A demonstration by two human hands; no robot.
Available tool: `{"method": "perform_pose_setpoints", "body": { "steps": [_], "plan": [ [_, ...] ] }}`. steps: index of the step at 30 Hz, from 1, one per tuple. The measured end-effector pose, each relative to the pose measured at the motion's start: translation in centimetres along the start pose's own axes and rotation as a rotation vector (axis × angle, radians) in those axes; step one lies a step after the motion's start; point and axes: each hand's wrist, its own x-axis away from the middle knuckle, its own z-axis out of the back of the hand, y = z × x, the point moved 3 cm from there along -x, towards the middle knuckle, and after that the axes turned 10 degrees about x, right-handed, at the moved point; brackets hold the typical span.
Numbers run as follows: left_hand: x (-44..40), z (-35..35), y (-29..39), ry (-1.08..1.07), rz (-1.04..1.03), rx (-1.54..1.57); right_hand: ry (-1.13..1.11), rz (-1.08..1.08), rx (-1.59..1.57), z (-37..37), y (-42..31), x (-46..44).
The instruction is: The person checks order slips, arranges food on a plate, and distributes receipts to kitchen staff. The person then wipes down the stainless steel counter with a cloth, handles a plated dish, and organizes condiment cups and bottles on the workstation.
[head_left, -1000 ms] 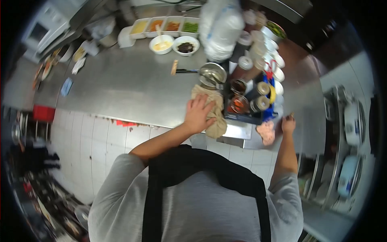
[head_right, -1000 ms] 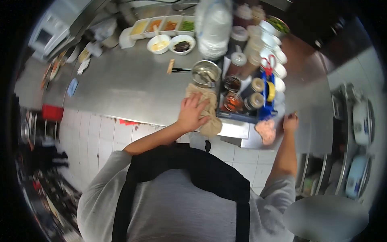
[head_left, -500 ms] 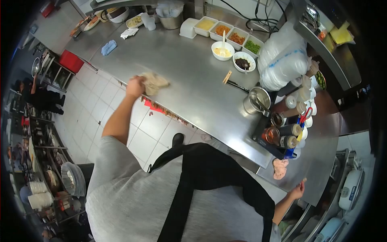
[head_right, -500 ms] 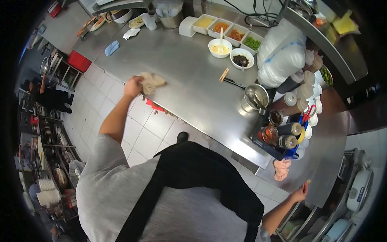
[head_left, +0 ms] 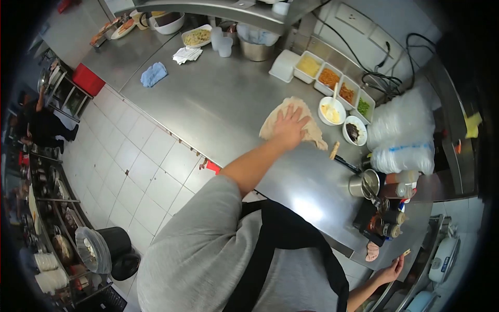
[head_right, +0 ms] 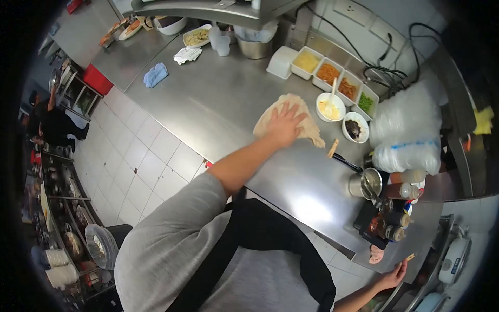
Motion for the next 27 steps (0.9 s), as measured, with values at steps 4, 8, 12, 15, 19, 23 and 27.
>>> {"method": "perform_pose_setpoints", "body": {
  "steps": [4,8,12,15,19,23,27],
  "plan": [
    [-1.1,3.7,-14.4,0.185,-0.005,-0.166,-0.073,0.056,-0.045,-3.6,-4.8,3.9],
    [8.7,16.7,-33.3,0.288,0.577,-0.28,-0.077,0.122,-0.019,-4.7,-9.4,6.9],
    [22.9,25.3,-46.3,0.548,0.874,-0.02,-0.037,0.25,0.017,-4.2,-13.8,8.8],
    [22.3,28.3,-37.0,0.502,0.813,-0.111,-0.133,0.387,-0.002,-7.1,-17.6,11.0],
    [14.2,20.0,-18.8,0.268,0.142,0.087,-0.464,0.422,-0.172,-14.9,-21.9,14.5],
    [10.6,17.1,-7.1,-0.1,-0.234,0.396,-0.833,0.206,-0.402,-23.3,-21.6,20.2],
    [8.0,19.3,-16.9,0.161,-0.071,0.209,-0.945,-0.112,-0.486,-27.7,-18.6,25.7]
  ]
}}
